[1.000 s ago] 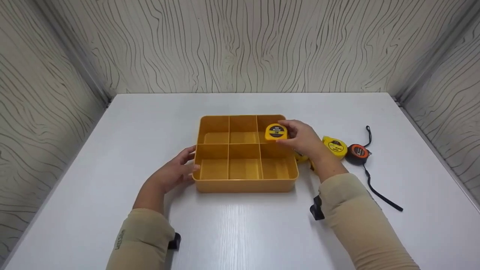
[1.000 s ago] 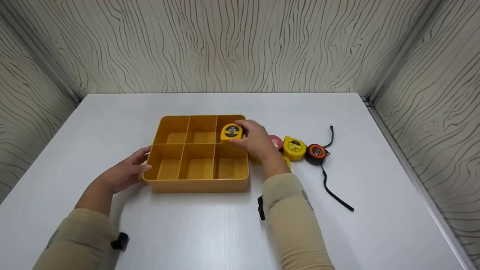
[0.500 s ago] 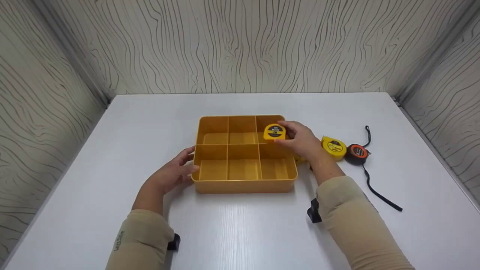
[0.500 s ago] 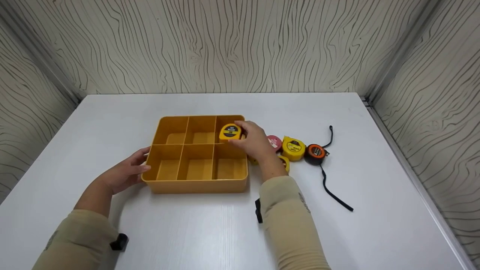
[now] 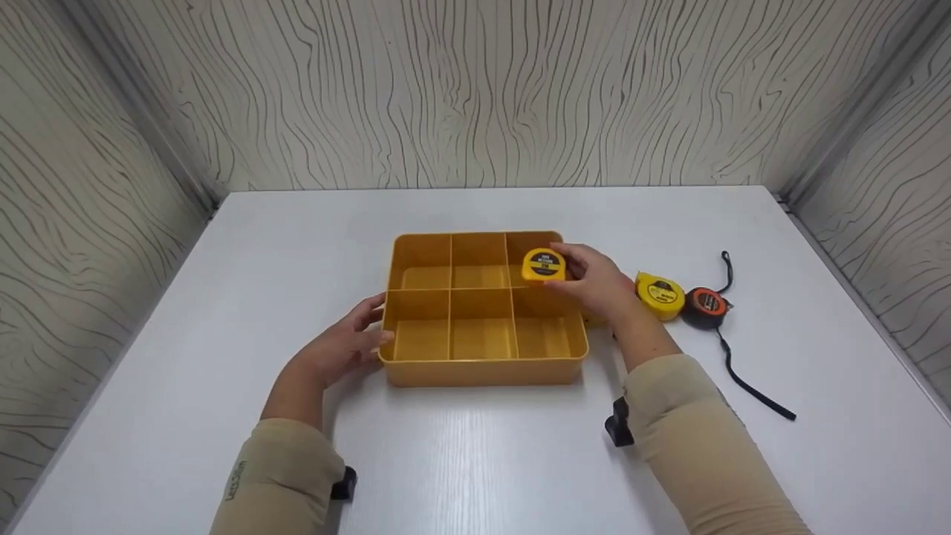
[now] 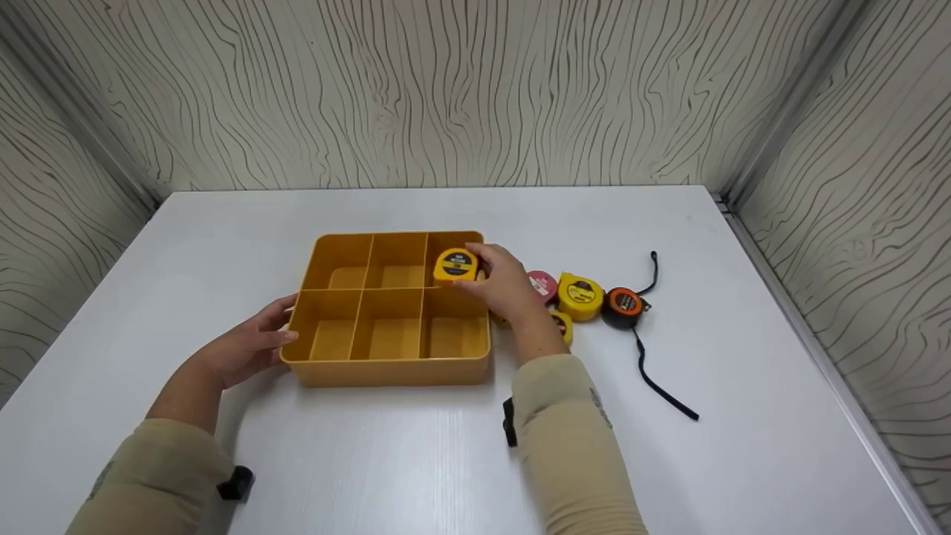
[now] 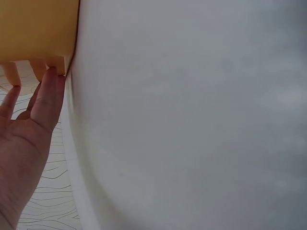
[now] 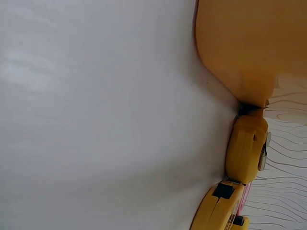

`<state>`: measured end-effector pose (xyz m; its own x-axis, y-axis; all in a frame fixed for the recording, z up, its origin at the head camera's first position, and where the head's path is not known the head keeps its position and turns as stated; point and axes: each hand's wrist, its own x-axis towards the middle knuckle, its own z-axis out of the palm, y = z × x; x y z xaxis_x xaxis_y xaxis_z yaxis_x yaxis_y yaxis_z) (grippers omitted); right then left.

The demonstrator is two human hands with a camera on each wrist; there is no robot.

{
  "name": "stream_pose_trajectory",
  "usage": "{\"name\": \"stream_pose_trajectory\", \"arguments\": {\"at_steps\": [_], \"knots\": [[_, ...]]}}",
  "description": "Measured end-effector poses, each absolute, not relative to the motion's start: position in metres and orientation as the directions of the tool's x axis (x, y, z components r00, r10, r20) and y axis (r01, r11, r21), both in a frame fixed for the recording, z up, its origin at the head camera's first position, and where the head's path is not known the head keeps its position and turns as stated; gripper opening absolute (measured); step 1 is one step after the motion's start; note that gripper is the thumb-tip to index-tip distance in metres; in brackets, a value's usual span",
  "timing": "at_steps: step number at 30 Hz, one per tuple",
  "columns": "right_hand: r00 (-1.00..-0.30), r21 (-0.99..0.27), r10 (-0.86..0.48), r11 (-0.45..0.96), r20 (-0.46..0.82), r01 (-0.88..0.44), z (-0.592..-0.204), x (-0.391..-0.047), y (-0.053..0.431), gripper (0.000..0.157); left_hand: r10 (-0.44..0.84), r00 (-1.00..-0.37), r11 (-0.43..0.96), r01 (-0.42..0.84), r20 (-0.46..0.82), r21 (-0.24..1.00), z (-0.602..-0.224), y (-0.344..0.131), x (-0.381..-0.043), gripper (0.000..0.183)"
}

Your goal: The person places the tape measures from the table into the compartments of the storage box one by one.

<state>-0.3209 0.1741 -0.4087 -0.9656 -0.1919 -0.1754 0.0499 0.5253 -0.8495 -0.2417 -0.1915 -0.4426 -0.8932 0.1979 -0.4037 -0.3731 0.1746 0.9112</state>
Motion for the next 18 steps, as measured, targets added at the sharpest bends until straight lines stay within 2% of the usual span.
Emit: {"name": "stream_pose_trajectory", "arguments": {"at_steps": [3, 10, 18], "knots": [[-0.966, -0.869, -0.197, 0.492, -0.166, 0.049, -0.4113, -0.3197, 0.1767, 0.074, 0.201, -0.896, 0.167, -0.367, -0.397, 0.915, -0.4472, -0.1923, -0.2434, 0.073], [-0.969, -0.878, -0.207, 0.479, -0.133, 0.018, -0.4118, -0.3200, 0.1790, 0.052, 0.224, -0.894, 0.152, -0.362, -0.388, 0.920, -0.4476, -0.1931, -0.2446, 0.073], [-0.971, -0.895, -0.194, 0.444, -0.139, 0.040, -0.4134, -0.3227, 0.1781, 0.054, 0.235, -0.892, 0.138, -0.363, -0.387, 0.921, -0.4498, -0.1957, -0.2455, 0.073]]}}
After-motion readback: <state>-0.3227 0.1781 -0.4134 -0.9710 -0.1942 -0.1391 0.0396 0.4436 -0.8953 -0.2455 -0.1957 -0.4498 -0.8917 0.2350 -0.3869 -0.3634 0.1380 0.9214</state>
